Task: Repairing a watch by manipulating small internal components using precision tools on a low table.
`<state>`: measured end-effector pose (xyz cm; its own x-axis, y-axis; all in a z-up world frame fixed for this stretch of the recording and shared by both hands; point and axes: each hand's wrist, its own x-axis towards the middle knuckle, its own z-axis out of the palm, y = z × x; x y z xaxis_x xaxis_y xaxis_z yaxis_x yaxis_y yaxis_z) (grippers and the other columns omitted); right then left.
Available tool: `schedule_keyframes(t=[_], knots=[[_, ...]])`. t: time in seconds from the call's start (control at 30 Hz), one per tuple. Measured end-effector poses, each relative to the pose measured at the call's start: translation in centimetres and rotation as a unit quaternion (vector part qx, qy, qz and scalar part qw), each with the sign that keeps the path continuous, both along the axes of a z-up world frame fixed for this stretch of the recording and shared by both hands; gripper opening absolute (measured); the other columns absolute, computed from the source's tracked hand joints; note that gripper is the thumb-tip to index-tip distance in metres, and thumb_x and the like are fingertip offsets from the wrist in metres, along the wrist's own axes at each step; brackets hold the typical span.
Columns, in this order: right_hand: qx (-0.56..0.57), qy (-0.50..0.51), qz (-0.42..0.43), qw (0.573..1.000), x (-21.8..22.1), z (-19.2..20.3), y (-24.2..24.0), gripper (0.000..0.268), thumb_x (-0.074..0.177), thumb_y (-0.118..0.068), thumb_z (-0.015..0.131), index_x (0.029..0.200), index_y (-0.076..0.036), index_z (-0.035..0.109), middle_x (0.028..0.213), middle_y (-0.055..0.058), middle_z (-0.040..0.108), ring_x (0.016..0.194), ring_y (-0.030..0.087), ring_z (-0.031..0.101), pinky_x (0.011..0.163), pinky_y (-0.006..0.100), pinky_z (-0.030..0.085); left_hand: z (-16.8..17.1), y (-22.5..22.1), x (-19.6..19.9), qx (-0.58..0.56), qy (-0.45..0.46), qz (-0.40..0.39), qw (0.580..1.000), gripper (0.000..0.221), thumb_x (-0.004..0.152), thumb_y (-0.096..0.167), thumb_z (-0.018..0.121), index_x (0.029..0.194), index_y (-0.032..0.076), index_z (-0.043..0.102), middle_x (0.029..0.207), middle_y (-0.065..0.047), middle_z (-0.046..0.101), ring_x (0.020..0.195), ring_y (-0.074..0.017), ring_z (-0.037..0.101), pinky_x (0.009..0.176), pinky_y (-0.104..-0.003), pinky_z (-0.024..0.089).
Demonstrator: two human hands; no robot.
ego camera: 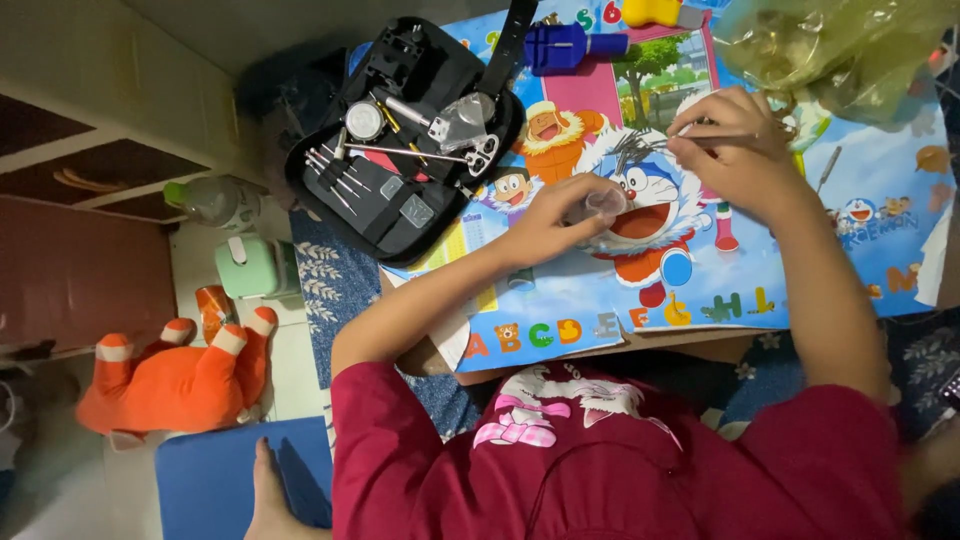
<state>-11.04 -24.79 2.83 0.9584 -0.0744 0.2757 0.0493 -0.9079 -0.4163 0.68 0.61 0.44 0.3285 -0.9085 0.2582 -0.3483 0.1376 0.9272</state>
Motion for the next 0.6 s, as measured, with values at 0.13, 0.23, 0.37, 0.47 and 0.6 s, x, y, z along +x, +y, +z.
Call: schedule_keyframes(t=[0.13,0.23,0.37,0.47,0.6], knots=[[-0.031,-0.035,0.014,0.999,0.15,-0.96,0.12,0.022,0.107,-0.019,0.073,0.090,-0.007,0.081,0.110,-0.004,0.073,0.113,0.020,0.053,0.108,0.036,0.035,0.03,-0.15,0.21,-0.002,0.005,-0.004,1.000,0.023,0.098,0.020,0.063,0.118,0.010,0.064,0.112,-0.004,0.070,0.097,-0.0163,0.064,0.082,-0.028,0.051],[-0.038,-0.042,0.007,0.998,-0.06,-0.86,0.13,0.023,0.103,-0.022,0.079,0.088,-0.005,0.080,0.110,0.000,0.073,0.113,0.023,0.055,0.108,0.036,0.038,-0.07,-0.04,0.09,0.006,0.006,0.001,1.000,0.024,0.097,0.019,0.064,0.119,0.010,0.065,0.111,-0.003,0.071,0.097,-0.0161,0.065,0.081,-0.028,0.052],[0.009,-0.053,-0.025,0.998,-0.03,-0.85,-0.24,0.009,0.098,-0.014,0.081,0.096,-0.006,0.078,0.104,0.004,0.070,0.110,0.024,0.053,0.103,0.036,0.039,-0.07,-0.26,0.25,-0.009,0.019,-0.009,1.000,0.021,0.097,0.014,0.063,0.118,0.009,0.064,0.113,-0.004,0.070,0.099,-0.0170,0.065,0.089,-0.031,0.052],[0.023,-0.064,-0.018,0.998,-0.04,-1.14,-0.13,0.009,0.097,-0.009,0.081,0.091,-0.005,0.078,0.101,0.003,0.070,0.111,0.023,0.054,0.107,0.036,0.038,0.17,-0.18,0.09,-0.003,0.012,-0.011,1.000,0.022,0.096,0.015,0.063,0.117,0.009,0.064,0.111,-0.005,0.069,0.096,-0.0168,0.065,0.084,-0.029,0.051],[0.012,-0.062,-0.004,0.998,0.19,-1.21,0.08,0.029,0.102,-0.010,0.077,0.072,-0.007,0.074,0.107,-0.001,0.072,0.114,0.022,0.053,0.109,0.037,0.035,-0.06,-0.24,0.00,0.000,0.004,0.007,1.000,0.026,0.097,0.016,0.062,0.121,0.008,0.060,0.116,-0.005,0.068,0.098,-0.0173,0.064,0.085,-0.029,0.051]])
